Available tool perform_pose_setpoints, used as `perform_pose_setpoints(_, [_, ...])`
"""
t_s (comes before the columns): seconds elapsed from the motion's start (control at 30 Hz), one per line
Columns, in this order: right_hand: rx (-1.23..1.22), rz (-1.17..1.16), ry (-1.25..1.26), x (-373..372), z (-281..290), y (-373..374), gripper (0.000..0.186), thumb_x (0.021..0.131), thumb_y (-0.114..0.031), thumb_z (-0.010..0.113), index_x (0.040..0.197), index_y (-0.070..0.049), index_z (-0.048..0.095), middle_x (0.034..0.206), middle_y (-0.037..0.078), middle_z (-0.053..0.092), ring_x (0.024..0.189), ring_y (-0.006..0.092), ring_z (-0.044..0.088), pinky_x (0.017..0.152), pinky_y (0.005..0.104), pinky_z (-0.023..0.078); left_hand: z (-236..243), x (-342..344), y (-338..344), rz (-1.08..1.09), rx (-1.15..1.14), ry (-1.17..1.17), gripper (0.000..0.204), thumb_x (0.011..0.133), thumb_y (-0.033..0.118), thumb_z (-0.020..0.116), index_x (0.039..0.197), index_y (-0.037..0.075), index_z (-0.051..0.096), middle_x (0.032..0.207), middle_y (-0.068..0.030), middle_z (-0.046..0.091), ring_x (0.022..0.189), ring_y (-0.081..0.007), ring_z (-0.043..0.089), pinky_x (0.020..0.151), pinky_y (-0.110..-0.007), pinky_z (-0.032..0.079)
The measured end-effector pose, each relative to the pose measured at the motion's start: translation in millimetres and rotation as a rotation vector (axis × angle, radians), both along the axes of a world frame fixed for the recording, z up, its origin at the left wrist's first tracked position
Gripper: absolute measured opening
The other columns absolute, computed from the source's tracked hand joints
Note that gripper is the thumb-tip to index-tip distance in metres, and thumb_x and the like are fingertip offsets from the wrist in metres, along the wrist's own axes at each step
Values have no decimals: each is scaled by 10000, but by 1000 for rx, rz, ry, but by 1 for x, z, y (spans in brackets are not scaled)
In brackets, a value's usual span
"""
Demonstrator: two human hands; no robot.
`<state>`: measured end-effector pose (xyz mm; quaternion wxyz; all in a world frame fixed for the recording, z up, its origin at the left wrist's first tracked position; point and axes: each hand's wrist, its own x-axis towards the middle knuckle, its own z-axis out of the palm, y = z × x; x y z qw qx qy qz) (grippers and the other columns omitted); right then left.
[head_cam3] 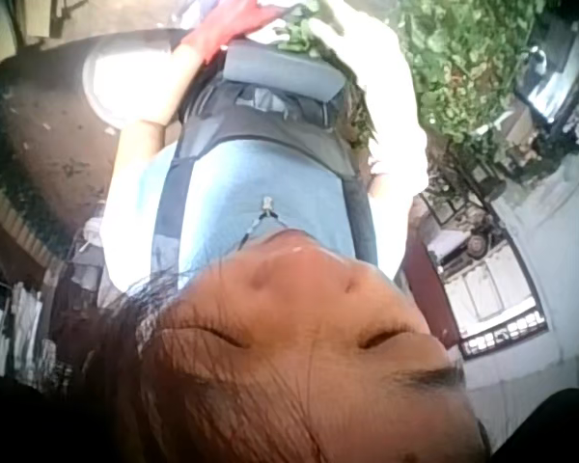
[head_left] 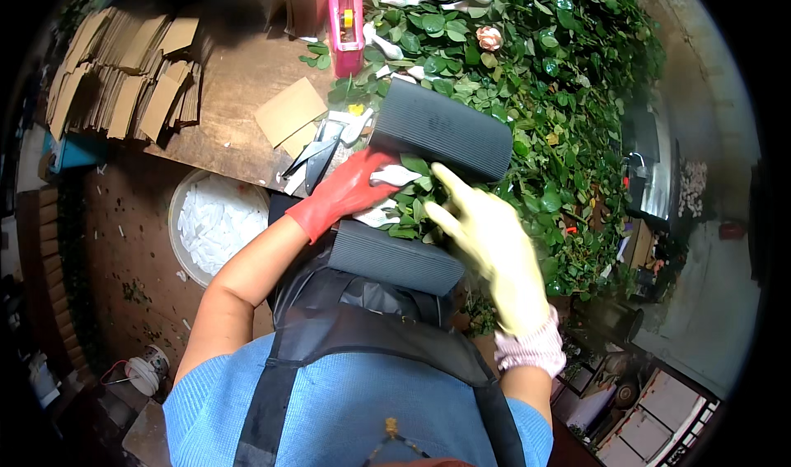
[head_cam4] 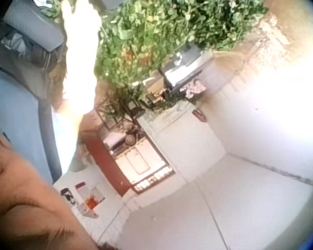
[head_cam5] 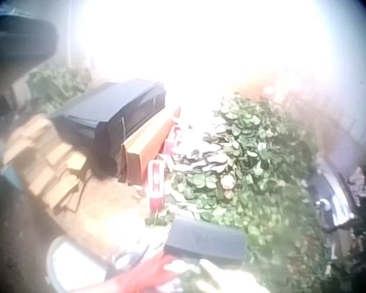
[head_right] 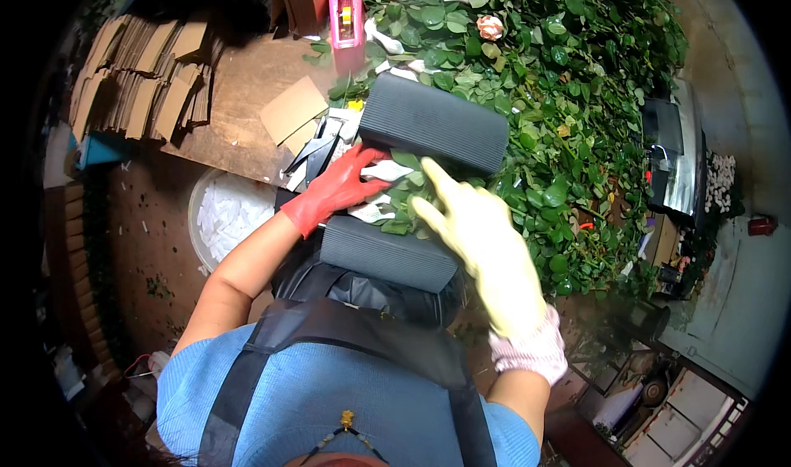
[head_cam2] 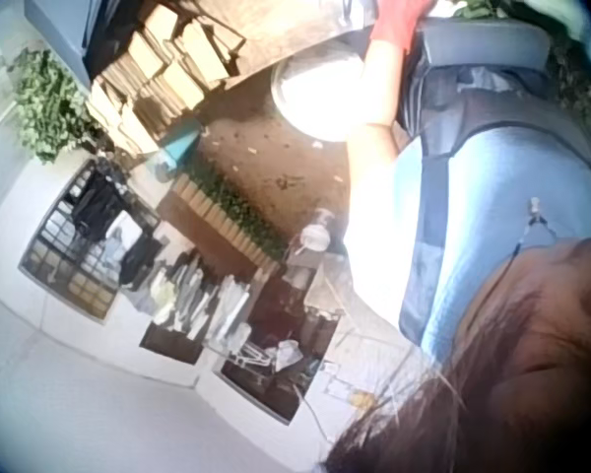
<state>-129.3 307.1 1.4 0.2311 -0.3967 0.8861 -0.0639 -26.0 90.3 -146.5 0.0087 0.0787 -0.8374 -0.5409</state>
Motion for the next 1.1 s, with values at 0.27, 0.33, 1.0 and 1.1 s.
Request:
perform_pose_setpoints(0.27, [388,-36,123,-17,-84,-56,546,1089,-566,421,1199,-99,681,987,187,781,969,365,752,890,503,568,-5,-1,-5,137,-127,39,516,1003,487,661,1106,-17,699,899,-258,672,882,-435,641,735,-488,489])
perform_pose_setpoints(0.33, [444,-81,99,-16,-88,-51,562,1090,-579,402,1234,-112,679,988,183,782,996,360,750,901,498,568,-12,-3,1,197,-109,24,479,1012,469,659,1035,-8,701,805,-236,667,797,-447,629,711,-494,489])
perform_pose_setpoints(1.0, [474,-52,159,-22,-110,-50,469,1083,-487,494,1273,-100,677,947,157,777,933,336,756,924,480,579,1,-1,-16,168,22,-197,439,951,446,737,1097,37,675,854,-113,640,829,-253,647,792,-372,512])
perform_pose_setpoints(1.1, [482,-38,181,-24,-116,-50,468,1084,-483,496,1276,-97,677,931,153,776,915,333,758,922,477,581,-15,-4,-6,297,16,-117,368,975,381,729,1022,19,681,869,-127,640,810,-263,628,777,-365,503])
